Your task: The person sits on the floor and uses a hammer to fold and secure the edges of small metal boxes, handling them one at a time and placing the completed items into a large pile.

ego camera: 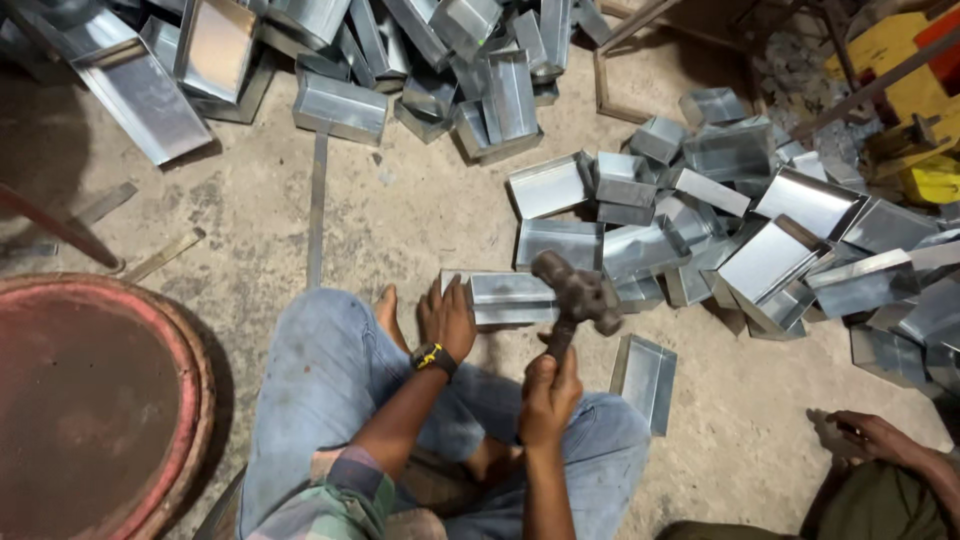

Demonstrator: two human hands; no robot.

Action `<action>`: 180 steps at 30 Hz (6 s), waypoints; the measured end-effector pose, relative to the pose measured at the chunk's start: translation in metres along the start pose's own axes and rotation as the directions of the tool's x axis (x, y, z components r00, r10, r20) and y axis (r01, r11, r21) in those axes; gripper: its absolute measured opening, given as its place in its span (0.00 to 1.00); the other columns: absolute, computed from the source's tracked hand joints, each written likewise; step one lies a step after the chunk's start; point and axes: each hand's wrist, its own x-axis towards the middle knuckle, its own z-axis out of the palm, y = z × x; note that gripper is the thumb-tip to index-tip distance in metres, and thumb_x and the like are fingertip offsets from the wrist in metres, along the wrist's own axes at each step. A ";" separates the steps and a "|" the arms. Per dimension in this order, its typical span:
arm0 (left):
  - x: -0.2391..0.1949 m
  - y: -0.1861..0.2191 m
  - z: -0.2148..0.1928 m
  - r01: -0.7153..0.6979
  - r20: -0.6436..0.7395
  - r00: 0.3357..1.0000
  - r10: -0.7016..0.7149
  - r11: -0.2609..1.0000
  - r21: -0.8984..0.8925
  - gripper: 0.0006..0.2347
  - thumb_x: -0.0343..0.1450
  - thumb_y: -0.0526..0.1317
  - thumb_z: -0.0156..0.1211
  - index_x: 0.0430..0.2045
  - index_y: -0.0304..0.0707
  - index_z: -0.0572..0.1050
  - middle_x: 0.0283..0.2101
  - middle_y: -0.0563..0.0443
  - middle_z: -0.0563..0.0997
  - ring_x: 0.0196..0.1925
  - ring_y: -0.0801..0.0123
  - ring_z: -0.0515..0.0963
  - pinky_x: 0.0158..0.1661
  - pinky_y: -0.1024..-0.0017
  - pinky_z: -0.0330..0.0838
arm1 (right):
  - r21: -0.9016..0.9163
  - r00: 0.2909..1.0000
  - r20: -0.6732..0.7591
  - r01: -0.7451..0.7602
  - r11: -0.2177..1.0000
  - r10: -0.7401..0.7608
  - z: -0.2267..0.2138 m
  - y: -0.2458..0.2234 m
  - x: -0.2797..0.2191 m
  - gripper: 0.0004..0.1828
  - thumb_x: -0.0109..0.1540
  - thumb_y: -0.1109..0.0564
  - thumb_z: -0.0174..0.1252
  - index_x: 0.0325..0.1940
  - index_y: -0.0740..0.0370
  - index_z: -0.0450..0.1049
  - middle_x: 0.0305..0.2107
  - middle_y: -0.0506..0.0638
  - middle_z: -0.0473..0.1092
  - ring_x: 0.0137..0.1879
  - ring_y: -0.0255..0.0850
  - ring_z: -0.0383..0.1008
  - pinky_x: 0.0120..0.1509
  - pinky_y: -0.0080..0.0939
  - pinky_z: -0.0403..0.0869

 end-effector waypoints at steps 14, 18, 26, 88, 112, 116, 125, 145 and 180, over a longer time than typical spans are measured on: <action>0.028 0.004 -0.022 -0.037 -0.112 0.993 0.024 0.993 -0.115 0.19 0.66 0.36 0.59 0.52 0.33 0.69 0.55 0.38 0.76 0.63 0.41 0.67 0.56 0.45 0.64 | -0.329 0.986 0.007 -0.156 0.931 0.167 0.008 0.015 0.019 0.18 0.69 0.46 0.51 0.46 0.63 0.75 0.15 0.53 0.64 0.21 0.39 0.62 0.26 0.45 0.61; 0.043 0.038 -0.071 -0.180 -0.222 0.963 0.153 0.978 -0.105 0.15 0.62 0.33 0.56 0.43 0.35 0.71 0.46 0.41 0.76 0.52 0.47 0.74 0.47 0.51 0.70 | -0.176 0.989 -0.040 -0.150 0.973 0.145 -0.035 -0.004 0.025 0.21 0.69 0.45 0.50 0.50 0.65 0.75 0.16 0.44 0.61 0.21 0.30 0.58 0.23 0.36 0.57; 0.066 0.101 -0.135 -0.396 -0.006 0.902 0.432 0.831 0.391 0.04 0.68 0.38 0.54 0.33 0.45 0.75 0.37 0.52 0.76 0.43 0.59 0.75 0.39 0.57 0.67 | 0.212 0.968 -0.182 0.211 0.954 -0.174 -0.060 -0.077 0.037 0.19 0.74 0.47 0.45 0.56 0.66 0.65 0.20 0.42 0.62 0.20 0.27 0.56 0.23 0.30 0.56; 0.076 0.061 -0.083 -0.399 0.054 0.914 0.402 0.865 0.306 0.12 0.58 0.36 0.62 0.34 0.41 0.74 0.37 0.46 0.78 0.44 0.52 0.76 0.47 0.53 0.64 | 0.089 0.994 -0.078 -0.065 0.994 0.072 -0.043 0.034 0.029 0.20 0.70 0.47 0.48 0.55 0.65 0.70 0.17 0.44 0.62 0.20 0.32 0.58 0.23 0.36 0.57; 0.025 -0.023 0.003 -0.041 -0.064 0.997 0.041 0.999 0.003 0.25 0.65 0.37 0.62 0.58 0.31 0.67 0.67 0.38 0.69 0.70 0.42 0.63 0.62 0.43 0.57 | 0.228 0.928 -0.245 0.337 0.913 -0.281 -0.008 -0.003 0.009 0.20 0.73 0.44 0.49 0.51 0.65 0.68 0.26 0.48 0.66 0.26 0.36 0.64 0.29 0.37 0.61; 0.019 -0.007 0.000 -0.018 -0.037 0.999 0.017 1.000 0.000 0.27 0.64 0.38 0.63 0.59 0.29 0.66 0.68 0.41 0.67 0.72 0.42 0.60 0.64 0.41 0.54 | -0.353 0.994 -0.088 0.033 0.935 -0.068 0.016 0.035 0.008 0.15 0.70 0.52 0.46 0.43 0.67 0.70 0.16 0.48 0.65 0.20 0.37 0.65 0.26 0.40 0.63; 0.023 -0.013 0.010 -0.013 -0.088 0.996 0.013 1.000 0.009 0.24 0.65 0.36 0.59 0.58 0.31 0.68 0.67 0.42 0.69 0.72 0.42 0.61 0.65 0.40 0.53 | -0.378 0.987 -0.011 0.146 0.914 -0.162 0.025 0.031 0.001 0.14 0.71 0.50 0.49 0.38 0.64 0.68 0.16 0.59 0.67 0.21 0.55 0.67 0.25 0.50 0.64; 0.066 0.047 -0.082 -0.311 -0.275 0.906 0.321 0.947 0.081 0.12 0.62 0.31 0.58 0.38 0.39 0.73 0.43 0.47 0.77 0.48 0.53 0.74 0.45 0.55 0.68 | -0.039 0.992 -0.114 -0.061 0.997 0.057 -0.043 -0.059 0.013 0.18 0.69 0.46 0.47 0.50 0.61 0.72 0.15 0.41 0.64 0.16 0.29 0.57 0.15 0.32 0.56; 0.037 0.005 -0.072 -0.228 -0.228 0.953 0.198 0.967 -0.114 0.22 0.60 0.33 0.63 0.49 0.28 0.69 0.52 0.32 0.74 0.56 0.41 0.73 0.55 0.52 0.67 | -0.062 0.994 -0.019 -0.109 0.992 0.108 -0.075 -0.007 0.045 0.16 0.68 0.53 0.54 0.53 0.66 0.75 0.18 0.45 0.66 0.19 0.28 0.60 0.20 0.32 0.58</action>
